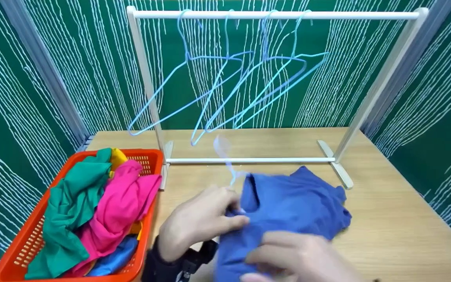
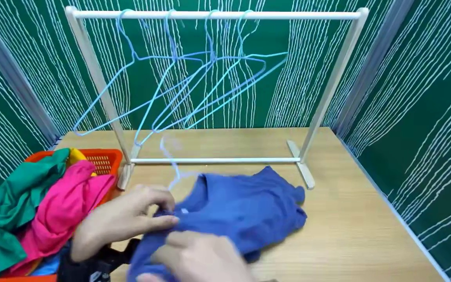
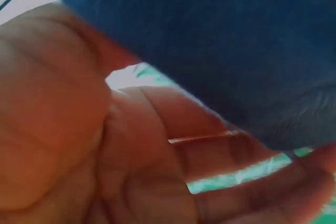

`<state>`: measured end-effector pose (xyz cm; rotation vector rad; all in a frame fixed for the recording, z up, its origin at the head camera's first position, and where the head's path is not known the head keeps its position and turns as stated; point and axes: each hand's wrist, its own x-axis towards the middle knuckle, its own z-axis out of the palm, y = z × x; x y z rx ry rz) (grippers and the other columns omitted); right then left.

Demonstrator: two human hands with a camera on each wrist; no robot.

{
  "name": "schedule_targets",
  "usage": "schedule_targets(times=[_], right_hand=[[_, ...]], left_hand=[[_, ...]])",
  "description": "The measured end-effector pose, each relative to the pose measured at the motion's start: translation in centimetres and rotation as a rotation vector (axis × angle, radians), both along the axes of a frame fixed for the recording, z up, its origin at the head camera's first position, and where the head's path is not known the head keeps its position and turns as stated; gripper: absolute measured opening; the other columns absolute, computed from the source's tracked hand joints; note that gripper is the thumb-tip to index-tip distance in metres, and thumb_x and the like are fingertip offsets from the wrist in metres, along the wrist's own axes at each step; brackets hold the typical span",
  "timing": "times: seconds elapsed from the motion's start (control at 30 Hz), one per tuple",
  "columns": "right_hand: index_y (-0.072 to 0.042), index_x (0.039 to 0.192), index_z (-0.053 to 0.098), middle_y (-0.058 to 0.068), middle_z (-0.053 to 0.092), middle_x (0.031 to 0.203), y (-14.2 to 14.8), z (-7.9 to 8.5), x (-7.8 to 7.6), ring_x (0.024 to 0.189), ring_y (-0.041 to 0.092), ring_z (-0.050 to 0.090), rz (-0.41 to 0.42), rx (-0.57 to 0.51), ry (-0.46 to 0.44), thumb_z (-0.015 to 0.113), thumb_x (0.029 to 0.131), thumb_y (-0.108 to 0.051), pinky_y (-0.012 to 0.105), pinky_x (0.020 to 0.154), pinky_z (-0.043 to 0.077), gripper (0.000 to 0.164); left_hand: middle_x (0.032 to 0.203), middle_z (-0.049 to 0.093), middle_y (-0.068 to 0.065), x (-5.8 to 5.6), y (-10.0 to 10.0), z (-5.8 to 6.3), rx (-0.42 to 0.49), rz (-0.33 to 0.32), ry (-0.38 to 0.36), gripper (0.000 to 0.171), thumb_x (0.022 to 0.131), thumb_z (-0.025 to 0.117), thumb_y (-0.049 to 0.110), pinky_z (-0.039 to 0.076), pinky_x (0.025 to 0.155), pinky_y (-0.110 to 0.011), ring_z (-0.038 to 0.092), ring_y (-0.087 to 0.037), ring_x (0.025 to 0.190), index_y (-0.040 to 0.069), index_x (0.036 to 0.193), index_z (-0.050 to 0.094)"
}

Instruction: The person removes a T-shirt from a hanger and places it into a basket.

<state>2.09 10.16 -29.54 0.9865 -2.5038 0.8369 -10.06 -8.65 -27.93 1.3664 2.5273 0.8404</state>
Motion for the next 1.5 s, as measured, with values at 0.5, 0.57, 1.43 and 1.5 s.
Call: schedule_targets(times=[0.5,0.57,1.43,1.5], right_hand=[[-0.006,0.092,0.068,0.002,0.065,0.072,3.0,2.7,-4.4,0.061,0.017,0.061,-0.275,-0.466,-0.386,0.059,0.096,-0.023,0.031,0.055,0.051,0.02],[-0.001,0.089,0.066,0.004,0.061,0.064,2.8,2.7,-4.7,0.054,0.015,0.057,-0.261,-0.551,-0.414,0.061,0.095,-0.021,0.03,0.048,0.047,0.022],[-0.005,0.071,0.035,0.009,0.033,0.051,11.4,3.1,-4.6,0.039,0.019,0.024,0.539,-1.536,-0.576,0.018,0.102,-0.014,0.026,0.037,0.017,0.037],[-0.003,0.073,0.035,0.01,0.029,0.052,11.5,3.1,-4.2,0.038,0.02,0.026,0.642,-1.412,-0.613,0.013,0.1,-0.01,0.026,0.035,0.021,0.036]], left_hand=[[0.11,0.055,0.007,4.4,0.9,0.4,0.292,-0.34,0.339,0.017,0.084,0.07,0.011,0.037,0.096,-0.012,0.049,-0.003,0.109,0.017,0.1,0.065],[0.112,0.054,0.007,4.8,1.3,0.6,0.305,-0.34,0.352,0.021,0.084,0.069,0.009,0.036,0.097,-0.012,0.047,-0.002,0.111,0.016,0.104,0.064],[0.116,0.059,0.002,3.1,-1.2,1.7,0.468,-0.341,0.243,0.047,0.087,0.065,-0.002,0.046,0.089,-0.017,0.056,-0.004,0.105,0.015,0.13,0.055],[0.114,0.06,0.001,3.2,-1.5,2.2,0.57,-0.229,0.302,0.042,0.084,0.067,-0.005,0.047,0.09,-0.02,0.057,-0.006,0.105,0.012,0.122,0.061]])
